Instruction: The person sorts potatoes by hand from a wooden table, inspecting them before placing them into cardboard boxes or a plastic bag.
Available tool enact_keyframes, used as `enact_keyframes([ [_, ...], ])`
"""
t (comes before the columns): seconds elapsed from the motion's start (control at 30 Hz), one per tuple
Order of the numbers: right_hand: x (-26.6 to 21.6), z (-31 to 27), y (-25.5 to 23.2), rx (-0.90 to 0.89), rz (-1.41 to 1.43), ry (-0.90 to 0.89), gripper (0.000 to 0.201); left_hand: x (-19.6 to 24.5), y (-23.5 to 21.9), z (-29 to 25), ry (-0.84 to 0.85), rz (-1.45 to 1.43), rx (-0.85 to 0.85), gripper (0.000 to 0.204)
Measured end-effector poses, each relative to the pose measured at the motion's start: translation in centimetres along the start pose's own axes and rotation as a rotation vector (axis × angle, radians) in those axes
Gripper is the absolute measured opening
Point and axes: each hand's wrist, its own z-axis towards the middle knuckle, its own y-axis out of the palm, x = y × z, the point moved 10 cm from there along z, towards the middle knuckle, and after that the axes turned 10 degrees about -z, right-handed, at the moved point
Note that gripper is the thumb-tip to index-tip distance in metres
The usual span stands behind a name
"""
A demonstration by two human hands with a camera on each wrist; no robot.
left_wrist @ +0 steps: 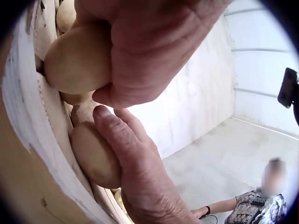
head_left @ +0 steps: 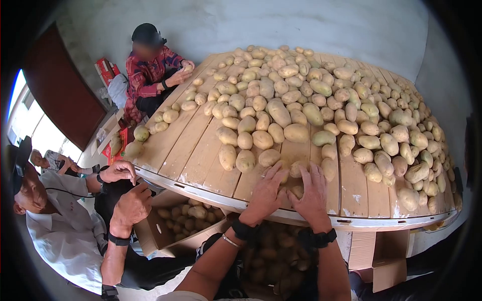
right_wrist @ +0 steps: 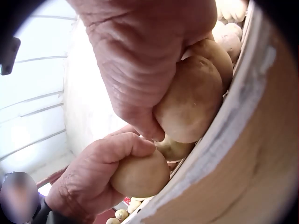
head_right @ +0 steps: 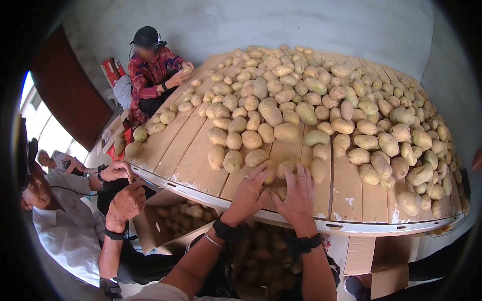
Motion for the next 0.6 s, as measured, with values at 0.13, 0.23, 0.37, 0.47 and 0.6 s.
enact_keyframes([
  [0.13, 0.3, 0.6, 1.1, -0.13, -0.02, 0.017, 0.07, -1.0, 0.5, 0.6, -0.098, 0.003, -0.115, 0.06],
  [0.23, 0.3, 0.8, 0.8, -0.139, -0.067, 0.039, 0.069, -1.2, 0.3, 1.2, -0.067, -0.049, -0.123, 0.061],
  [0.37, 0.0, 0.9, 0.5, -0.149, -0.079, 0.074, 0.068, -1.4, -0.1, 0.6, -0.199, -0.224, -0.134, 0.054],
  [0.47, 0.4, 0.8, 0.8, -0.129, -0.072, 0.094, 0.067, 0.1, 0.4, -0.3, -0.059, 0.014, -0.086, 0.048],
  [0.6, 0.3, -0.3, 0.3, -0.115, -0.154, 0.16, 0.064, 0.1, 1.4, -1.1, -0.08, -0.048, -0.113, 0.042],
])
